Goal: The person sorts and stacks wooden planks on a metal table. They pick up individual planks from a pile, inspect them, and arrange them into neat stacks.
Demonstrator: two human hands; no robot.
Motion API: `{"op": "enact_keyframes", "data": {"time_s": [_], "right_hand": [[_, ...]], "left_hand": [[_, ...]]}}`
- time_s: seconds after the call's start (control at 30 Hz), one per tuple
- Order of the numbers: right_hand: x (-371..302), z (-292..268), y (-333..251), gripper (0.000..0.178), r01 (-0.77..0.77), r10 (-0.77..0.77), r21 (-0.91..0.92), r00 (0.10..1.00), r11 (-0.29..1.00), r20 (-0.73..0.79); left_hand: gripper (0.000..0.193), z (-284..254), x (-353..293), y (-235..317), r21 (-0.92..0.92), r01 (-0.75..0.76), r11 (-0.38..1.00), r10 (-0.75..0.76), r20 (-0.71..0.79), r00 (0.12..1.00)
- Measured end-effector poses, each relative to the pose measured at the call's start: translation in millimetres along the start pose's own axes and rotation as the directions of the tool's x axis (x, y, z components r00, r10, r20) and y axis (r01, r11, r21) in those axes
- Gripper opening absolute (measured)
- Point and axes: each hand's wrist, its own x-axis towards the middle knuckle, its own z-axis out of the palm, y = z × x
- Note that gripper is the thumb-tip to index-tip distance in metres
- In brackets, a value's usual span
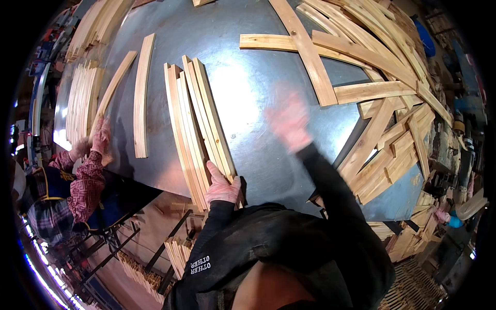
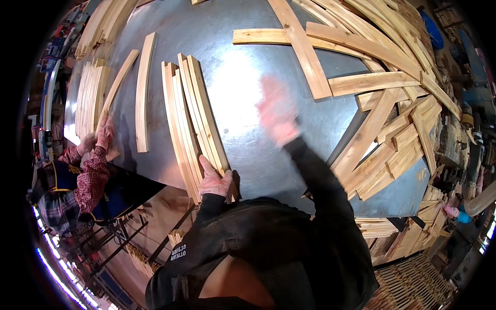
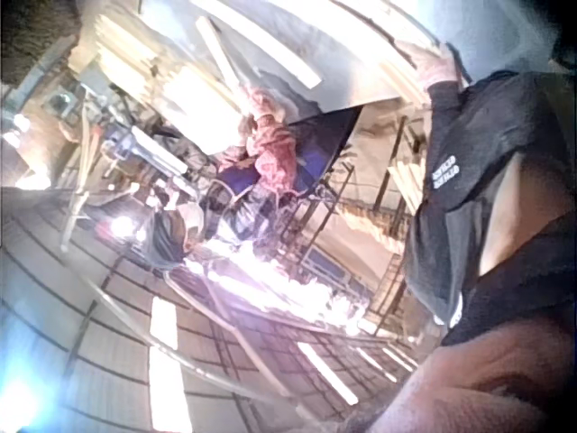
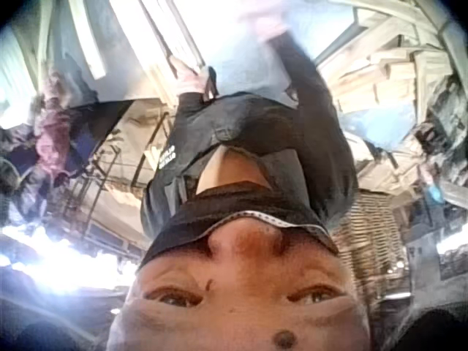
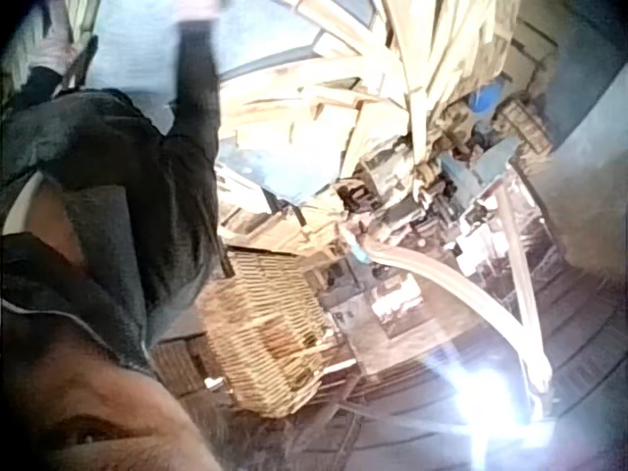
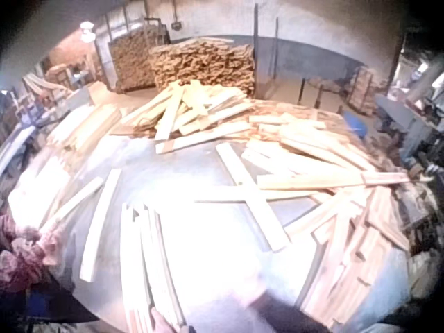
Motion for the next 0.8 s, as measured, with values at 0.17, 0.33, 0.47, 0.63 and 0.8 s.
{"op": "enact_keyframes", "data": {"time_s": [0.17,0.33,0.47,0.63,0.8], "right_hand": [[69,8,133,0.066,-0.416,0.43,-0.119,0.89,0.902,0.153],[0,19,49,0.06,-0.291,0.094,0.511,0.922,0.809,0.375],[-79,31,-61,0.063,-0.482,-0.167,0.671,0.729,0.564,0.664],[-16,50,-19,0.048,0.101,-0.316,0.392,0.783,0.914,0.536],[171,-18,137,0.104,-0.078,0.13,-0.493,0.989,0.867,0.072]], "left_hand": [[0.113,-1,4,10,0.101,0.032,0.994,-0.036,0.033,0.999],[0.109,0,4,7,0.051,0.041,0.998,-0.042,0.03,0.999],[0.108,1,-4,-9,-0.099,-0.051,0.994,0.043,-0.083,0.996],[0.117,10,-6,-8,-0.023,-0.116,0.993,0.111,-0.159,0.981],[0.115,-4,-5,20,0.033,0.086,0.996,-0.085,-0.038,0.996]]}}
